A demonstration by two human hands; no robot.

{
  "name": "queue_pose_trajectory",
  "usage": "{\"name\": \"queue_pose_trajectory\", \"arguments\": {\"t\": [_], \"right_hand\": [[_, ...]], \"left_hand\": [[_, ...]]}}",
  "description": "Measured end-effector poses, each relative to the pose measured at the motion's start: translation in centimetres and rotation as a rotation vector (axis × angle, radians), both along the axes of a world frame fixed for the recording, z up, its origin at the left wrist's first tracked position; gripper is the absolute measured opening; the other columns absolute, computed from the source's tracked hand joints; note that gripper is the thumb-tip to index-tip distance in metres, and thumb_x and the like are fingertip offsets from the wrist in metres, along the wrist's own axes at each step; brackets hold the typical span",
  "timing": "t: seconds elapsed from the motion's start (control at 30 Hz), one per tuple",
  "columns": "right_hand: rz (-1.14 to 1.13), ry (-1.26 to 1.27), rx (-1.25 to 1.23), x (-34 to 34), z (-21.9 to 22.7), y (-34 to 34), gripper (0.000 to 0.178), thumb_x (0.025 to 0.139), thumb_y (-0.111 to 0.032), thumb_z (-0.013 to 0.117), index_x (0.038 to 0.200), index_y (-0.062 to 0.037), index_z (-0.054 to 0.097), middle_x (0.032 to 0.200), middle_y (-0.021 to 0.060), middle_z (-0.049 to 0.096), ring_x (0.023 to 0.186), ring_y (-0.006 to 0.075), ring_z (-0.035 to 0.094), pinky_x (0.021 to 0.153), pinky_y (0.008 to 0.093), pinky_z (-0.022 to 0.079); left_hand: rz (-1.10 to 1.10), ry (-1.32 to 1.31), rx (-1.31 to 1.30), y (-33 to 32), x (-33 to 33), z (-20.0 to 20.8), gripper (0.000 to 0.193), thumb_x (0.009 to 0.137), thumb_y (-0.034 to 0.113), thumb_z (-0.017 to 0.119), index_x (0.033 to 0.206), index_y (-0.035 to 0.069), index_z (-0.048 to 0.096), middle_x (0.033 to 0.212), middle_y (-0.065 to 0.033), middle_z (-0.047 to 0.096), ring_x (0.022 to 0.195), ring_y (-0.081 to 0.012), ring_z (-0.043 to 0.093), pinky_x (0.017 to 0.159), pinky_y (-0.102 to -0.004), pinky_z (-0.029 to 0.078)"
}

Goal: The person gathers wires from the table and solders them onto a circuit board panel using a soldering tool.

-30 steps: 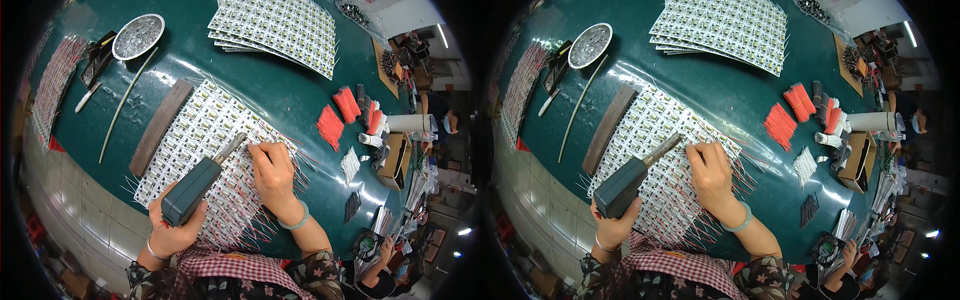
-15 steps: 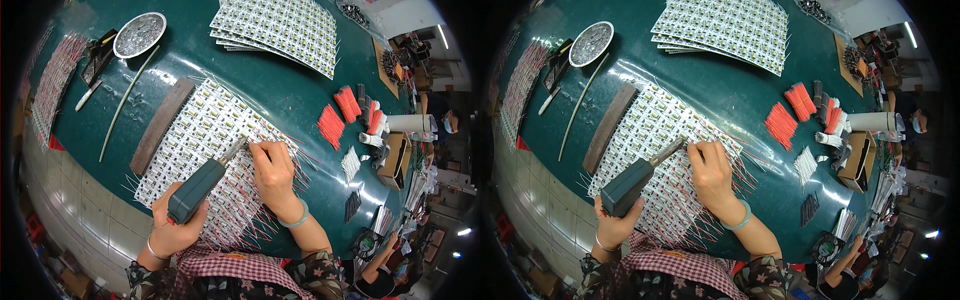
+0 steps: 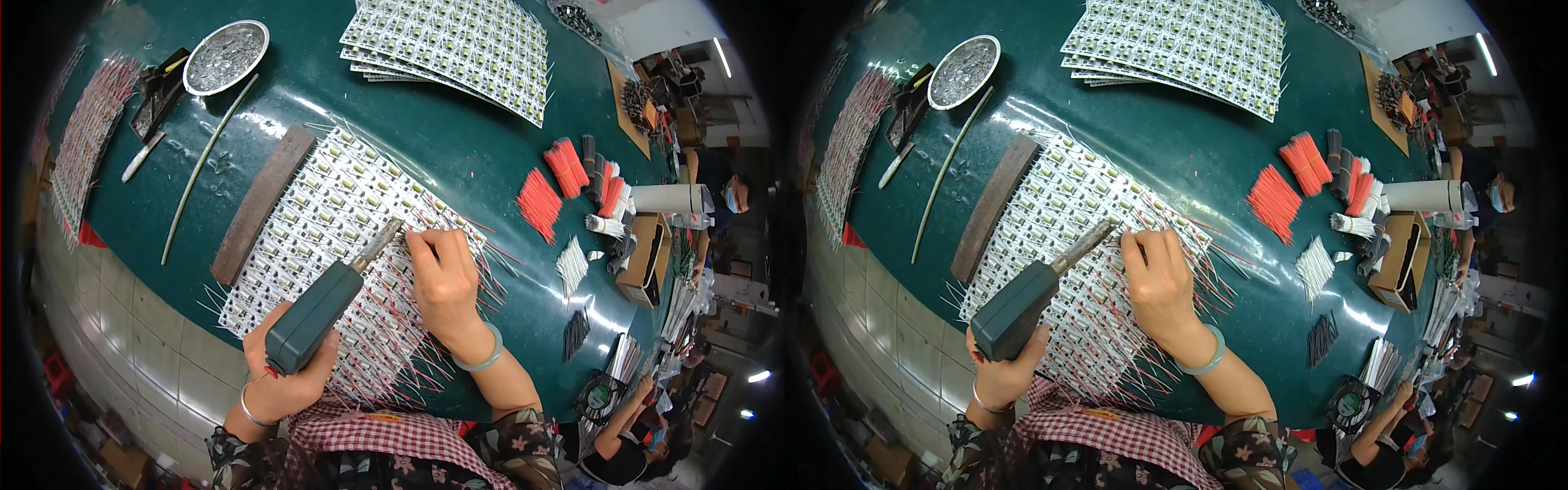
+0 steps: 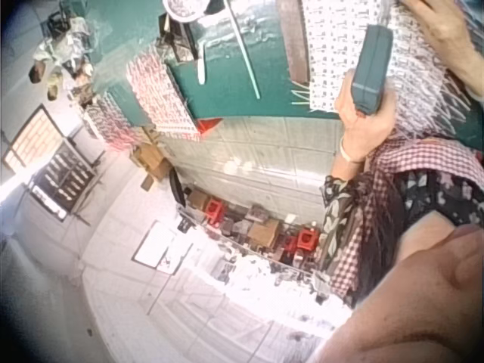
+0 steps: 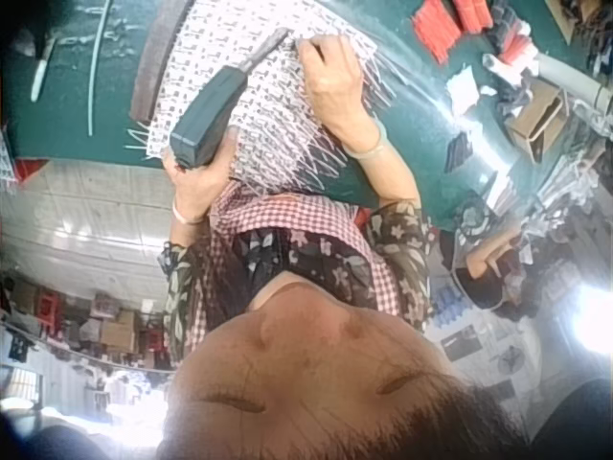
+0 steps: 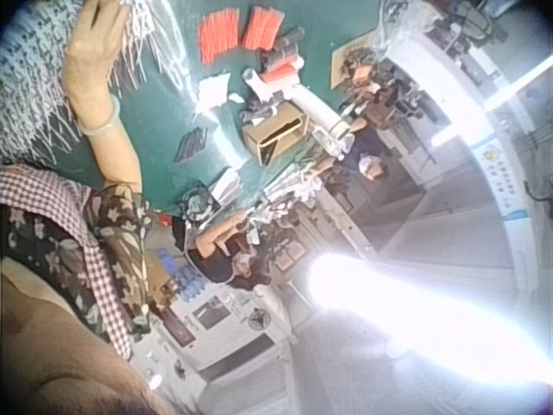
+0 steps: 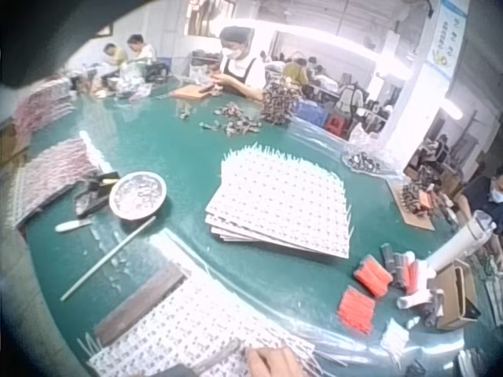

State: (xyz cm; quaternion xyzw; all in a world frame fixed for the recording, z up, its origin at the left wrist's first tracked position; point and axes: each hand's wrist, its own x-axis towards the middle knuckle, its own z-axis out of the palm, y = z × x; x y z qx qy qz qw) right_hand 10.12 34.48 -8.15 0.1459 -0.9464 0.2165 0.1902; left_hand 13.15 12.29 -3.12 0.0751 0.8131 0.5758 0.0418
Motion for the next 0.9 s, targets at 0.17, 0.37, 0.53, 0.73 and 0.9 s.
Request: {"name": "queue_pose_trajectory", "arguments": {"t": [0.17, 0.37, 0.53, 0.73, 0.9], "right_hand": [[-0.003, 0.009, 0.0, 0.0, -0.2, 0.0, 0.032, 0.069, 0.006, 0.063, 0.101, 0.0079, 0.063, 0.091, 0.014, 0.057, 0.079, 0.0273, 0.055, 0.065, 0.0344, 0.049], [-0.019, 0.001, -0.059, 0.1, -0.2, -0.1, 0.032, 0.068, 0.008, 0.063, 0.1, 0.0064, 0.063, 0.091, 0.0144, 0.057, 0.08, 0.0287, 0.055, 0.068, 0.0359, 0.049], [-0.027, 0.009, -0.143, 0.5, -0.1, -0.1, 0.033, 0.067, 0.01, 0.063, 0.1, 0.0057, 0.063, 0.09, 0.0139, 0.057, 0.08, 0.029, 0.056, 0.068, 0.0359, 0.049], [0.011, 0.037, -0.09, 1.2, 0.6, -0.4, 0.036, 0.066, 0.009, 0.064, 0.102, 0.0058, 0.064, 0.09, 0.0132, 0.059, 0.078, 0.0276, 0.056, 0.065, 0.0352, 0.049], [0.033, 0.007, -0.08, 1.5, 0.6, -0.7, 0.036, 0.066, 0.008, 0.063, 0.102, 0.0063, 0.065, 0.09, 0.0132, 0.059, 0.078, 0.0273, 0.056, 0.064, 0.0347, 0.049]], "left_hand": [[-0.005, 0.042, -0.001, -0.1, -0.1, 0.3, 0.021, 0.074, -0.002, 0.073, 0.094, -0.006, 0.067, 0.08, -0.0114, 0.064, 0.062, -0.0146, 0.059, 0.055, -0.0264, 0.046], [0.028, 0.006, 0.036, -0.1, 0.2, 0.2, 0.022, 0.073, -0.003, 0.073, 0.094, -0.006, 0.067, 0.081, -0.012, 0.064, 0.062, -0.0155, 0.06, 0.056, -0.0276, 0.047], [0.041, 0.028, 0.037, -0.3, 0.3, 0.1, 0.021, 0.073, -0.003, 0.073, 0.093, -0.005, 0.067, 0.08, -0.0124, 0.064, 0.062, -0.0163, 0.06, 0.056, -0.0278, 0.047], [0.068, 0.007, 0.057, -0.5, 0.7, -0.1, 0.019, 0.073, -0.003, 0.072, 0.092, -0.005, 0.067, 0.081, -0.0126, 0.065, 0.062, -0.017, 0.06, 0.056, -0.0278, 0.047], [0.039, 0.045, 0.035, -1.0, 0.9, -0.1, 0.019, 0.074, -0.002, 0.072, 0.093, -0.005, 0.067, 0.081, -0.012, 0.065, 0.062, -0.0155, 0.06, 0.056, -0.0272, 0.047]]}}
